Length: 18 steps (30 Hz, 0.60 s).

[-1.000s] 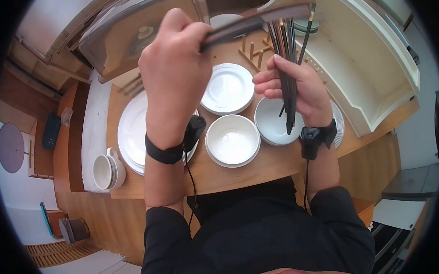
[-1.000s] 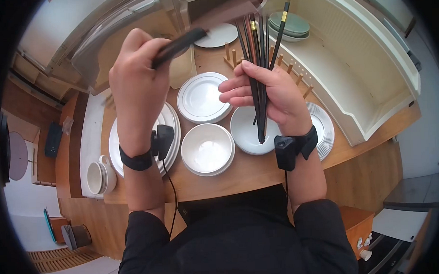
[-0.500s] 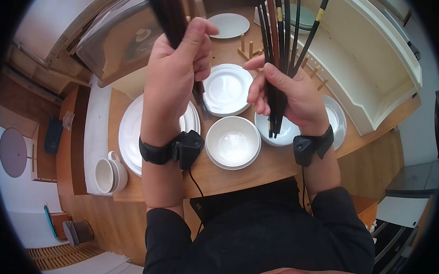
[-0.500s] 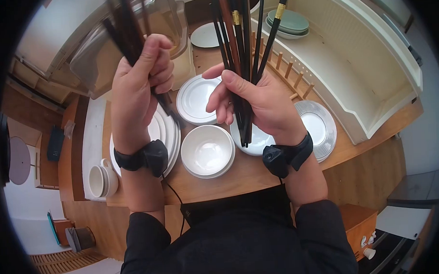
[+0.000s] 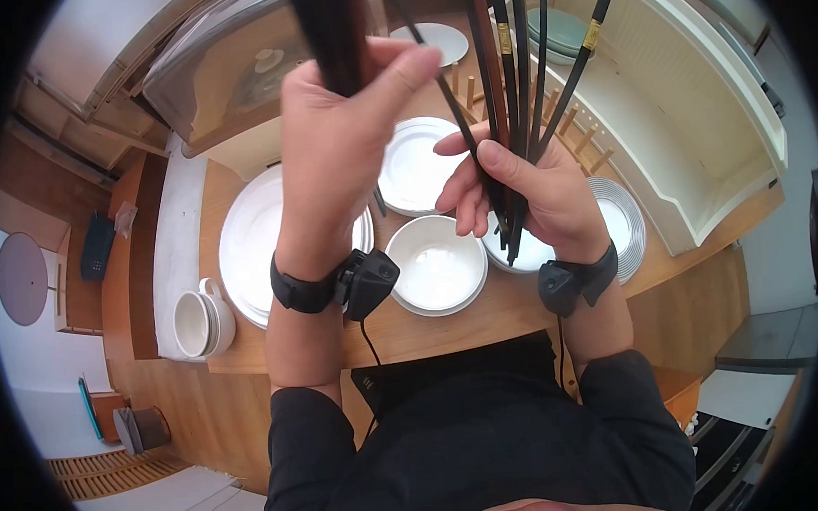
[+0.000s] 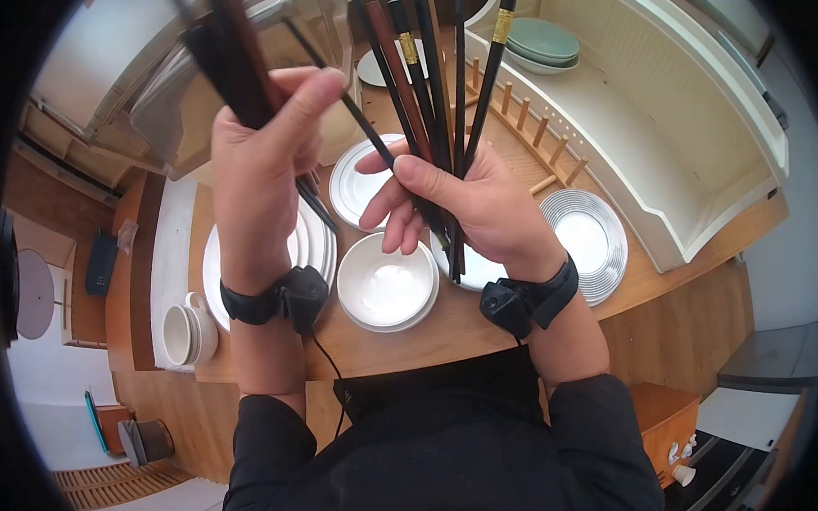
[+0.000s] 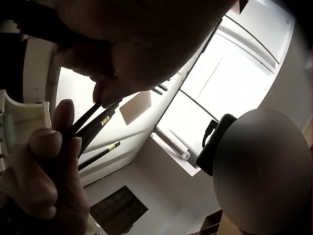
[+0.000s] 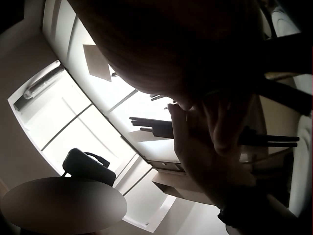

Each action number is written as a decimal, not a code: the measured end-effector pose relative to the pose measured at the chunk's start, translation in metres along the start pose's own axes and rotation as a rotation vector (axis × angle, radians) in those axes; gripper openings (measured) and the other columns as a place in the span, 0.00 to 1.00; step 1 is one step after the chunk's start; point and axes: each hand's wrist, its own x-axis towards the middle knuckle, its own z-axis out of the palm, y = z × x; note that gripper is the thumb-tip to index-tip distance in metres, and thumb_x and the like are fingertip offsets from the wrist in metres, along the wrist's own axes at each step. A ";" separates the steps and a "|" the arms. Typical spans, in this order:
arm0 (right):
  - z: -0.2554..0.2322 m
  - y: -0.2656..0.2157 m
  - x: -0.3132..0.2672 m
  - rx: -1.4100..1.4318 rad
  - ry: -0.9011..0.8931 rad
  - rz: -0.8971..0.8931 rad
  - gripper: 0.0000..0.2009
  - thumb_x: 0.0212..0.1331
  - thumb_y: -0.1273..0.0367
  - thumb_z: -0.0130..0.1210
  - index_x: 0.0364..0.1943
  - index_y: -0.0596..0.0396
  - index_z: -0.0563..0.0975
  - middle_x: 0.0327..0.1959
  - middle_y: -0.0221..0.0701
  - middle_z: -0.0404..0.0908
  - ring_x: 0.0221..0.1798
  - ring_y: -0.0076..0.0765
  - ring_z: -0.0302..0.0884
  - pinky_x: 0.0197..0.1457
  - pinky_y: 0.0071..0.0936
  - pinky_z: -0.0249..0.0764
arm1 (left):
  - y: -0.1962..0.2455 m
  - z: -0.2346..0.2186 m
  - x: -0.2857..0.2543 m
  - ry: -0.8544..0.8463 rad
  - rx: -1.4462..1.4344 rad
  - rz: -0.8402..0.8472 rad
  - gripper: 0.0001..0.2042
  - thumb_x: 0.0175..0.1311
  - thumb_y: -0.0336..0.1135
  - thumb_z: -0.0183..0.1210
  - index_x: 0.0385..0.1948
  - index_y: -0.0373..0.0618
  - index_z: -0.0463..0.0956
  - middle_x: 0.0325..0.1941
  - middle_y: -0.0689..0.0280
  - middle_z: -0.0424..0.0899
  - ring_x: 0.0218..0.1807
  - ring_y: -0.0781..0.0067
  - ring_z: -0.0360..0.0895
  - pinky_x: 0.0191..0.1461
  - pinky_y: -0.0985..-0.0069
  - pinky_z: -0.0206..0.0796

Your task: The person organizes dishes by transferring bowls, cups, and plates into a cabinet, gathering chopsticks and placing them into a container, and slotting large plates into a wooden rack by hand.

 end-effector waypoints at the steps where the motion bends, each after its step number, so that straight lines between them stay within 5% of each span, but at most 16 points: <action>1: -0.001 0.001 0.000 0.001 -0.002 0.001 0.17 0.76 0.62 0.51 0.54 0.66 0.77 0.36 0.46 0.88 0.30 0.31 0.87 0.33 0.22 0.80 | 0.001 -0.001 0.001 0.076 -0.069 0.027 0.07 0.64 0.31 0.70 0.38 0.38 0.85 0.19 0.79 0.73 0.19 0.92 0.59 0.23 0.85 0.44; 2: -0.003 0.001 0.000 -0.010 -0.002 0.027 0.17 0.76 0.62 0.51 0.53 0.66 0.77 0.35 0.46 0.87 0.29 0.31 0.86 0.32 0.22 0.80 | 0.002 -0.004 0.003 0.151 -0.138 0.053 0.07 0.65 0.31 0.70 0.38 0.38 0.85 0.19 0.79 0.72 0.18 0.92 0.58 0.23 0.84 0.44; 3: -0.005 0.001 0.000 -0.022 -0.001 0.052 0.17 0.76 0.62 0.51 0.52 0.66 0.76 0.34 0.45 0.87 0.28 0.31 0.86 0.30 0.22 0.80 | -0.001 -0.016 0.005 0.161 -0.129 0.049 0.09 0.63 0.33 0.72 0.39 0.36 0.87 0.26 0.73 0.84 0.27 0.87 0.76 0.32 0.86 0.65; 4: -0.007 0.000 0.000 -0.022 -0.001 0.052 0.17 0.76 0.62 0.51 0.52 0.66 0.76 0.34 0.45 0.87 0.28 0.31 0.86 0.30 0.22 0.80 | -0.005 -0.014 0.008 0.161 -0.129 0.049 0.09 0.63 0.33 0.72 0.39 0.36 0.87 0.26 0.73 0.84 0.27 0.87 0.76 0.32 0.86 0.65; 7: -0.010 -0.002 0.001 0.103 0.006 0.085 0.14 0.77 0.63 0.50 0.48 0.65 0.76 0.28 0.39 0.84 0.23 0.25 0.81 0.22 0.17 0.72 | -0.017 -0.008 0.014 0.429 0.324 0.478 0.09 0.65 0.33 0.71 0.40 0.38 0.87 0.25 0.73 0.83 0.29 0.84 0.77 0.32 0.82 0.66; 10: -0.019 0.004 0.003 0.312 0.044 0.043 0.14 0.77 0.64 0.50 0.48 0.65 0.75 0.25 0.34 0.80 0.18 0.19 0.71 0.19 0.14 0.64 | -0.016 -0.010 0.016 0.218 0.826 0.854 0.15 0.48 0.20 0.67 0.40 0.48 0.86 0.28 0.64 0.84 0.29 0.64 0.82 0.33 0.72 0.72; 11: -0.017 0.002 0.002 0.343 0.085 0.066 0.13 0.76 0.65 0.51 0.47 0.66 0.75 0.24 0.31 0.76 0.17 0.16 0.64 0.18 0.15 0.59 | -0.017 -0.003 0.012 0.187 0.887 0.835 0.20 0.42 0.19 0.64 0.39 0.53 0.86 0.29 0.64 0.82 0.30 0.58 0.81 0.32 0.69 0.73; 12: -0.018 0.003 0.002 0.341 0.085 0.068 0.13 0.76 0.65 0.51 0.47 0.66 0.75 0.24 0.31 0.76 0.17 0.16 0.64 0.18 0.15 0.59 | -0.017 0.003 0.009 0.143 0.898 0.853 0.19 0.48 0.18 0.63 0.43 0.50 0.87 0.27 0.65 0.81 0.27 0.64 0.79 0.32 0.73 0.70; 18: -0.021 -0.004 -0.001 0.261 -0.022 0.165 0.14 0.76 0.65 0.50 0.46 0.66 0.76 0.25 0.35 0.80 0.16 0.19 0.67 0.17 0.15 0.60 | -0.022 0.007 0.005 0.093 1.225 0.774 0.12 0.48 0.29 0.70 0.36 0.56 0.89 0.24 0.69 0.74 0.25 0.66 0.77 0.30 0.68 0.69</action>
